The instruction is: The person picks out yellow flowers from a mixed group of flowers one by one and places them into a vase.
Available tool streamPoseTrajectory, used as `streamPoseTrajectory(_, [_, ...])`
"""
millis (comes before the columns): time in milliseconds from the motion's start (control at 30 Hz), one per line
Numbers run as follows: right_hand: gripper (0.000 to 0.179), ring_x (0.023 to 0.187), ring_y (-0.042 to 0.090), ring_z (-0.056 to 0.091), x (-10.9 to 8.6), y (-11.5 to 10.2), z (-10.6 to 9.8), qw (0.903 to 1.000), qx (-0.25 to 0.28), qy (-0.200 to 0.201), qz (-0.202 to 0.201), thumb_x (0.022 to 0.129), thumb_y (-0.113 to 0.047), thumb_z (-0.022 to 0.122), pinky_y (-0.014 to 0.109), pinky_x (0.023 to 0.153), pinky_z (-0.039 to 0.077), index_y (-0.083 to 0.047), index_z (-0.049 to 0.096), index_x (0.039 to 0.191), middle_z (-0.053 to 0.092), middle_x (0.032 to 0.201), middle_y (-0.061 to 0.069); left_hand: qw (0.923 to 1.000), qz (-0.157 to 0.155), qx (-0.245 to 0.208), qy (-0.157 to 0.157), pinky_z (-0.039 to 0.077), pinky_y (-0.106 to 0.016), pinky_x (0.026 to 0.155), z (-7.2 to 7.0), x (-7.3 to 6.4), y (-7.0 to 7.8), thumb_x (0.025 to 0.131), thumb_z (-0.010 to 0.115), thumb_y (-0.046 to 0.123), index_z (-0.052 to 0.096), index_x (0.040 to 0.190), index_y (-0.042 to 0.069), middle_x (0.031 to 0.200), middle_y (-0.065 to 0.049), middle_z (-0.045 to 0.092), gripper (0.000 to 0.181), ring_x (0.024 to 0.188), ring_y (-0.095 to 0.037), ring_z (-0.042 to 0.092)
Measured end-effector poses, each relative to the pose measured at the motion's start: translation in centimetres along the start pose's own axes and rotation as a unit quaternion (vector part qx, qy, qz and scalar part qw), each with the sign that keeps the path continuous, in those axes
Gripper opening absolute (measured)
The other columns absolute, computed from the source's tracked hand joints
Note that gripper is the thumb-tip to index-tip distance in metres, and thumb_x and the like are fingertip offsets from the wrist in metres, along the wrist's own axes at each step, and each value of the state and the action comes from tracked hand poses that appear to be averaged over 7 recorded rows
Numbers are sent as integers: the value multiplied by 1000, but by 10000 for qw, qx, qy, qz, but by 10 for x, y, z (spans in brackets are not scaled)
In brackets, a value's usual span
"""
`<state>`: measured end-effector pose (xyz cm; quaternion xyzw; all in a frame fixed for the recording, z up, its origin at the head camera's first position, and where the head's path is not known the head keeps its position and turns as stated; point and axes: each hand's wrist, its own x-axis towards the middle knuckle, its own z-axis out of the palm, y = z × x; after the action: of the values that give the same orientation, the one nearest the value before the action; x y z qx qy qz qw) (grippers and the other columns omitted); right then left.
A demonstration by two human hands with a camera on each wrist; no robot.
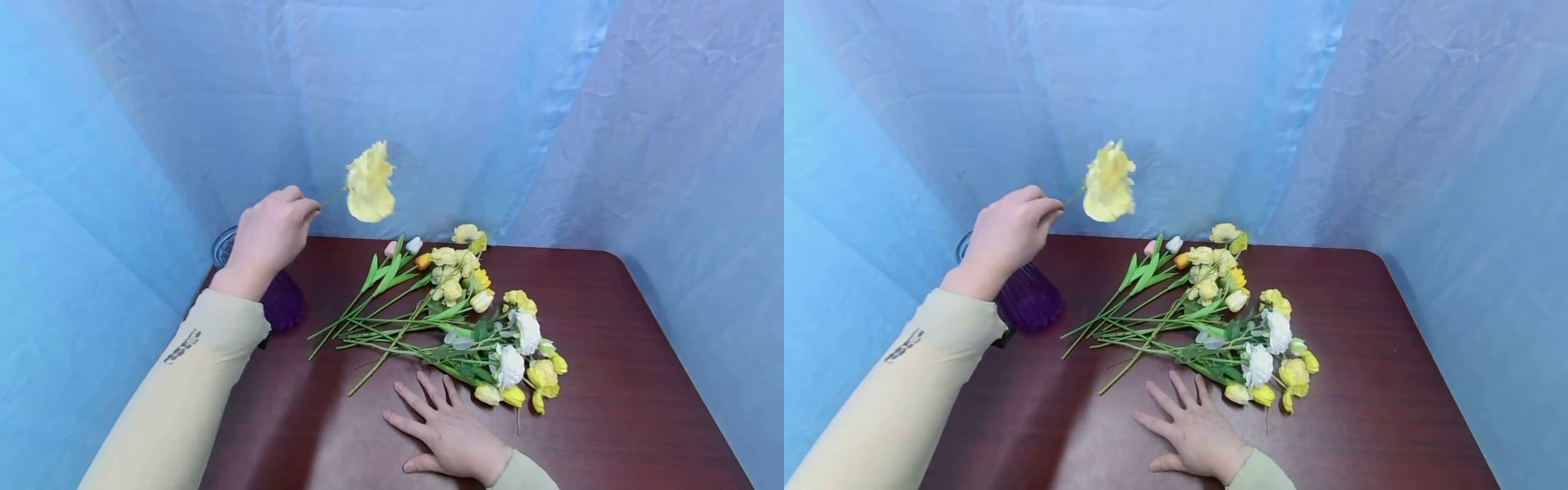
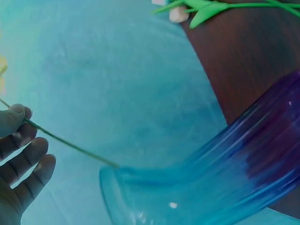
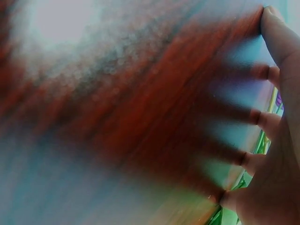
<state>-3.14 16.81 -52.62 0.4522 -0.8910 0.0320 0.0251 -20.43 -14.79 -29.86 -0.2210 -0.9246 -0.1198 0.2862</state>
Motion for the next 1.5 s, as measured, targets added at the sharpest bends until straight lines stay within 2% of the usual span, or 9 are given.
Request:
streamPoseTrajectory(200, [75,148,53,26,0,0,0,9998,100,-191,48,94,-75,43,75,103,33,-36,40,157,28,167,11,9992,-329,-90,185,53,-54,63,-25,4,-5,100,65,9,78,108,3,96,-12,67,16,79,-34,66])
streamPoseTrajectory(333, [74,149,53,25,0,0,-4,9995,184,-234,62,94,-74,43,76,104,32,-36,40,157,27,167,11,9986,-535,-18,28,53,-54,62,-36,5,-6,100,64,8,78,109,2,97,-13,64,17,78,-35,65])
streamPoseTrajectory(533, [74,149,53,24,1,0,-4,9995,232,-232,34,95,-73,44,76,103,32,-35,41,157,27,167,11,9938,-970,10,-540,53,-56,67,-29,-3,-20,101,62,8,76,112,1,101,-16,63,19,82,-39,64])
streamPoseTrajectory(867, [72,150,52,24,1,-1,-6,9994,187,-275,72,96,-73,42,76,106,31,-35,41,157,27,168,10,9778,-1603,-410,-1289,53,-58,78,-15,-17,-45,103,58,8,74,116,-4,107,-23,64,23,95,-43,63])
streamPoseTrajectory(1033, [73,150,52,22,1,0,-3,9995,241,-216,55,95,-73,44,76,106,30,-35,40,158,26,168,10,9675,-1911,-451,-1595,53,-56,76,-10,-23,-54,104,52,6,71,122,-3,115,-26,65,27,100,-45,63])
streamPoseTrajectory(1167, [73,150,52,22,1,1,-1,9994,298,-184,39,95,-73,45,77,106,30,-35,40,158,25,168,10,9599,-2143,-411,-1758,53,-54,70,-8,-24,-55,103,49,6,68,124,-1,121,-27,66,29,96,-45,65])
streamPoseTrajectory(1300, [72,150,52,22,1,1,-1,9992,316,-231,47,96,-73,43,77,106,30,-35,40,158,25,169,10,9608,-2220,-243,-1645,52,-55,65,-10,-25,-53,103,53,9,70,116,0,111,-26,68,24,84,-44,65])
streamPoseTrajectory(1367, [72,150,51,22,1,0,-2,9992,323,-248,57,96,-73,42,76,106,30,-35,40,157,25,169,10,9667,-2123,-117,-1426,50,-54,59,-11,-27,-49,103,55,11,73,110,1,103,-23,69,21,77,-42,64])
streamPoseTrajectory(1500, [72,150,52,22,0,-1,-4,9990,364,-233,56,96,-72,43,76,106,30,-35,41,157,26,168,11,9806,-1785,185,-788,41,-51,47,-10,-32,-38,101,55,15,67,81,5,79,-15,60,26,60,-36,55])
